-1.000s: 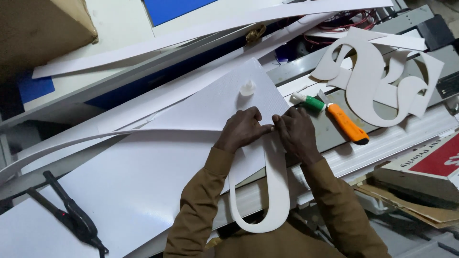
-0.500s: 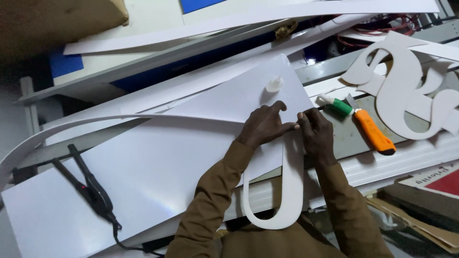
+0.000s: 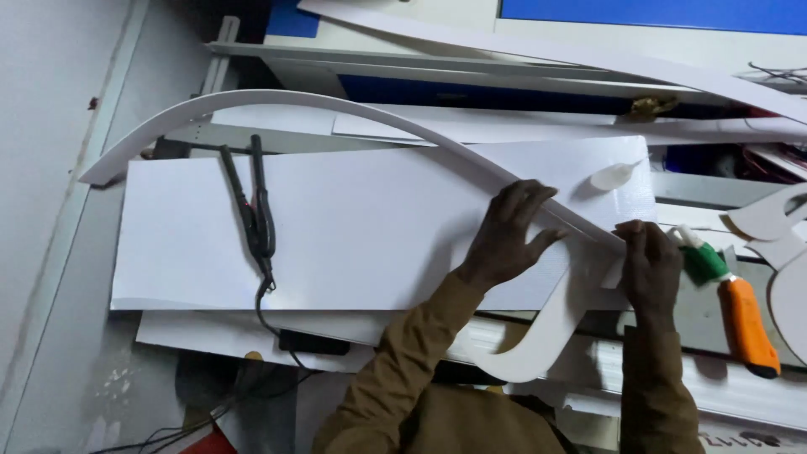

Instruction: Gluing and heat-forming an acrylic strip onto a sign board to create a 3D letter or shape.

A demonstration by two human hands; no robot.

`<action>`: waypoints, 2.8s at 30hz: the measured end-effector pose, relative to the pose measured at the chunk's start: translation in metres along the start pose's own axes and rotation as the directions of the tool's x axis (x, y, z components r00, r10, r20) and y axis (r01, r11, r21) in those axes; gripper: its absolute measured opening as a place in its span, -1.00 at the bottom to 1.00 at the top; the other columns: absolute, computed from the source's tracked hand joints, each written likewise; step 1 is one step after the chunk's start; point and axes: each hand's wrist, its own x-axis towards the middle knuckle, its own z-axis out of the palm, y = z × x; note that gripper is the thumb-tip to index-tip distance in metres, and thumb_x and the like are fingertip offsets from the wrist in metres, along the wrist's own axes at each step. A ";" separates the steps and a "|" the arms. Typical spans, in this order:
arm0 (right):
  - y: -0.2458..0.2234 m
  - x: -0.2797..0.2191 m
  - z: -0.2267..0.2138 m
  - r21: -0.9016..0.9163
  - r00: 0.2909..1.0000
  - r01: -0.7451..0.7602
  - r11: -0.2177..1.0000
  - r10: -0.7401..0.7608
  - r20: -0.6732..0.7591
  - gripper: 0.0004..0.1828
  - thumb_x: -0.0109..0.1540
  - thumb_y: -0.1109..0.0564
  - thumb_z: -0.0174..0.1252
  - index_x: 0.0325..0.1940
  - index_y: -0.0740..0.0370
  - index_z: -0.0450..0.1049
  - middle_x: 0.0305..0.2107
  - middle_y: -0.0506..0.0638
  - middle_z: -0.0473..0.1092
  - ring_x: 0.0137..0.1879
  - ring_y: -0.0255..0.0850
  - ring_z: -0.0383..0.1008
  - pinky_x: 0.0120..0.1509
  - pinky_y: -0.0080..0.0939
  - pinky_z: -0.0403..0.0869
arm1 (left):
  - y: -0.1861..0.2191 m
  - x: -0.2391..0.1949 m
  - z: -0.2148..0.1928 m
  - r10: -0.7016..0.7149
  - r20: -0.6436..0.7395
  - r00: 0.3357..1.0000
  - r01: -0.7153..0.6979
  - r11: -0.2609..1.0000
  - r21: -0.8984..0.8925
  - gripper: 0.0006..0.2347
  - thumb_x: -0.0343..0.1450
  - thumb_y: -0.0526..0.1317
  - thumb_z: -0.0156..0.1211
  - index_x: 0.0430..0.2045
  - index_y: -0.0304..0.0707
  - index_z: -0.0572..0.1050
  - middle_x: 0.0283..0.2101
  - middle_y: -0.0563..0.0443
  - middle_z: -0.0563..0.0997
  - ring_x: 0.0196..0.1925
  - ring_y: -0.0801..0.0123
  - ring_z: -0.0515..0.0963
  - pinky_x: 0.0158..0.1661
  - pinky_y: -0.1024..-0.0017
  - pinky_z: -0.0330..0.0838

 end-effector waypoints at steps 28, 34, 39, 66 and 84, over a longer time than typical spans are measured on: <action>-0.187 -0.064 0.145 0.201 0.675 0.693 0.693 -0.721 0.158 -0.61 0.34 0.17 0.42 0.27 0.14 0.65 0.09 0.16 0.63 0.22 0.21 0.62 0.26 0.20 0.59 | -0.038 -0.209 -0.216 -0.682 -0.551 0.481 0.497 0.730 -0.470 -0.35 0.53 -0.09 0.47 0.48 -0.31 0.26 0.05 -0.40 0.76 -0.19 0.08 0.77 -0.22 0.27 0.78; -0.206 -0.071 0.162 -0.042 0.463 0.881 0.472 -0.876 -0.132 -0.42 0.52 -0.05 0.14 0.64 0.04 0.47 0.60 0.26 0.31 0.68 0.29 0.27 0.72 0.27 0.22 | 0.075 -0.135 -0.197 -0.685 -0.166 0.710 0.448 0.620 -0.644 -0.33 0.56 -0.20 0.35 0.56 -0.33 0.12 0.16 -0.56 0.71 0.03 -0.10 0.79 -0.01 0.06 0.83; -0.182 -0.070 0.114 -0.145 0.487 0.840 0.523 -0.844 -0.223 -0.60 0.65 -0.10 0.00 0.51 0.01 0.47 0.49 0.11 0.38 0.69 0.10 0.26 0.81 0.38 0.19 | 0.138 -0.087 -0.199 -0.618 -0.014 0.786 0.566 0.728 -0.387 -0.32 0.47 -0.11 0.36 0.56 0.01 0.24 0.03 -0.12 0.89 0.04 0.14 0.91 0.09 0.28 0.74; -0.094 -0.027 -0.063 0.351 0.659 0.467 0.812 -0.055 -0.750 -0.78 0.56 0.11 0.04 0.30 -0.07 0.28 0.11 -0.04 0.26 0.18 -0.18 0.32 0.37 -0.06 0.49 | -0.031 0.072 0.054 0.204 0.588 0.782 -0.242 0.970 -0.014 -0.85 0.58 -0.38 0.14 -0.18 -0.18 0.69 -0.30 -0.06 0.71 -0.33 -0.13 0.62 -0.29 -0.03 0.38; -0.124 0.043 0.008 0.331 0.765 0.425 0.843 -0.139 -0.628 -0.36 0.47 -0.46 0.20 0.18 0.06 0.17 -0.40 0.01 0.21 -0.34 -0.13 0.31 -0.20 -0.11 0.49 | -0.017 0.112 0.036 -0.100 0.876 0.471 0.358 0.930 -0.087 -0.81 0.61 -0.13 0.15 -0.30 -0.17 0.63 -0.27 -0.15 0.77 -0.27 -0.19 0.70 -0.23 -0.07 0.45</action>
